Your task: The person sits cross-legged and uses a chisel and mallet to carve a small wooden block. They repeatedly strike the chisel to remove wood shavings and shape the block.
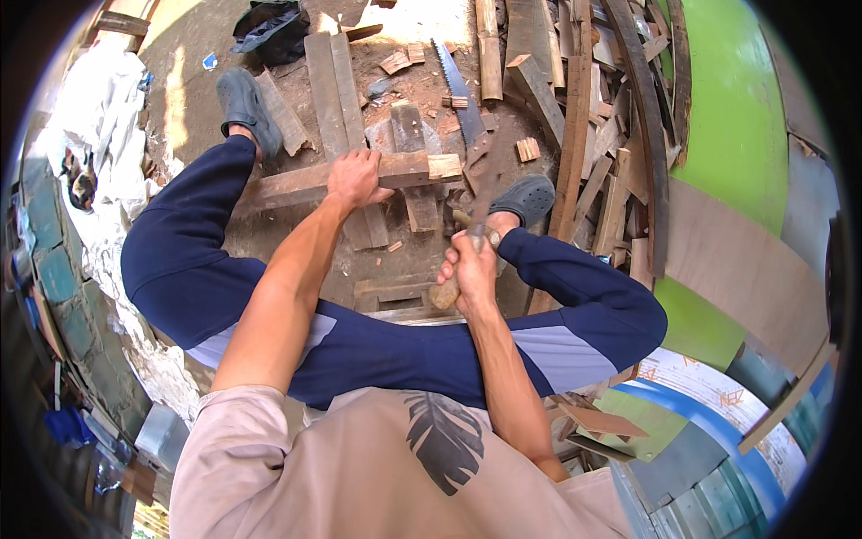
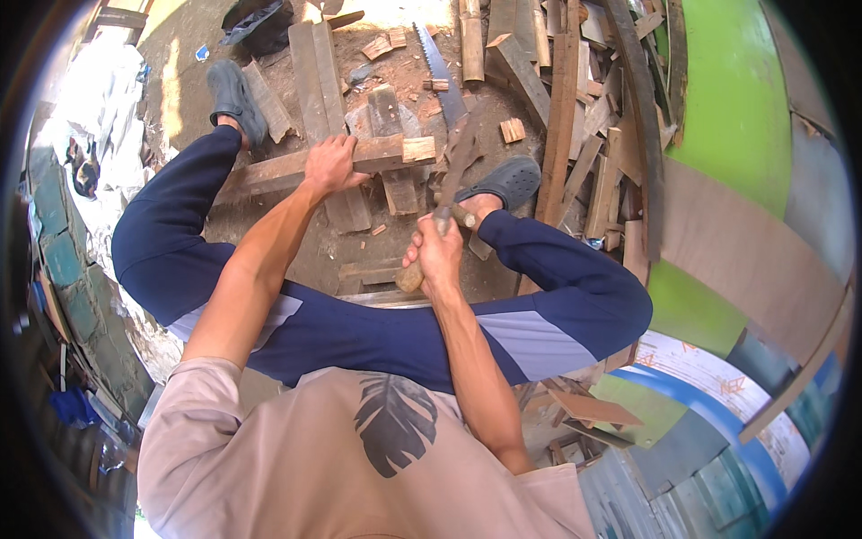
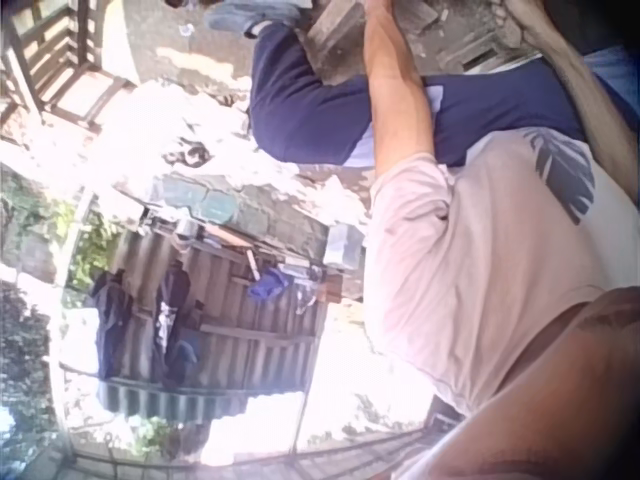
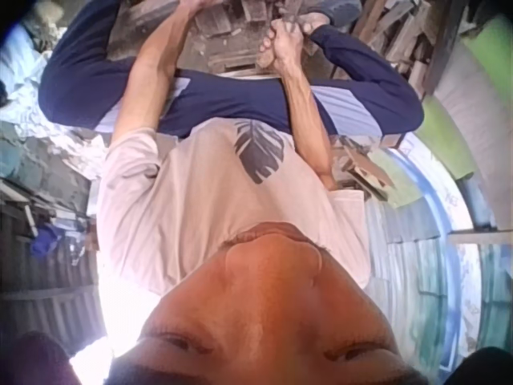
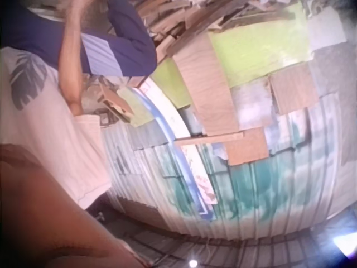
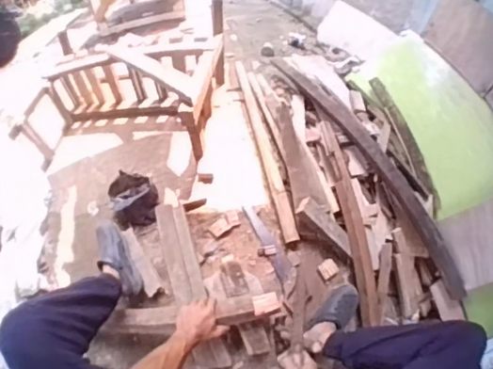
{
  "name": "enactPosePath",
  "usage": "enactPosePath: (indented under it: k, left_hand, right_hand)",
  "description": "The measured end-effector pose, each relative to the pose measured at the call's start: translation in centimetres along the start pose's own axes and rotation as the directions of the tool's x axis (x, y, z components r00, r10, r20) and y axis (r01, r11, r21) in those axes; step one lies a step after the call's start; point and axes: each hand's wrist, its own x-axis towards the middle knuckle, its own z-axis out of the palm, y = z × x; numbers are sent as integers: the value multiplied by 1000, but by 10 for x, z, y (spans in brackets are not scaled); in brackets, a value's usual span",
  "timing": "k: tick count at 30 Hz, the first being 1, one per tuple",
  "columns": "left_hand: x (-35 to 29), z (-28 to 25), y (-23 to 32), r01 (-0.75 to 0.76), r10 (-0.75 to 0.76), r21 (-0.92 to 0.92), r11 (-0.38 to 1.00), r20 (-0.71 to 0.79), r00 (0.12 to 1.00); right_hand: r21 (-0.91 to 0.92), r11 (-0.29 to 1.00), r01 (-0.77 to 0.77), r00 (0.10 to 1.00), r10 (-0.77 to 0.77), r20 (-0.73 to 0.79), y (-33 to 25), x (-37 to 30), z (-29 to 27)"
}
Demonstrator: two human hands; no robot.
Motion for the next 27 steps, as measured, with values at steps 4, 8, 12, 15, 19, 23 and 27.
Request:
enactPosePath:
  k: [4, 8, 12, 15, 19, 23, 27]
  left_hand:
    - [0, 3, -2, 13, -13, -4, 1000, 0, 1000]
    - [-1, -2, 1, 32, -32, -6, 999, 25, 999]
    - [1, 0, 2, 0, 0, -1, 1000, -6, 1000]
    - [1, 1, 0, 9, -9, -3, 1000, -7, 1000]
    - [0, 4, -3, -12, 11, -7, 1000, -45, 999]
    - [0, 4, 1, -16, 16, -5, 1000, -27, 1000]
    - [2, -1, 0, 13, -13, -9, 1000, 2, 1000]
  right_hand:
    - [-81, 967, -240, 965, 247, 90, -6, 4, -2]
    - [145, 989, 24, 1000, -23, -6, -21, 8, -5]
    - [27, 945, -325, 939, 319, 133, 10, 16, 3]
    - [69, 954, -292, 950, 281, 135, -8, 14, -4]
    - [237, 970, 50, 999, -49, -12, -24, 9, -5]
    - [55, 932, -359, 930, 351, 111, 13, 14, 4]
    - [152, 966, -209, 976, 196, 96, -11, 8, 7]
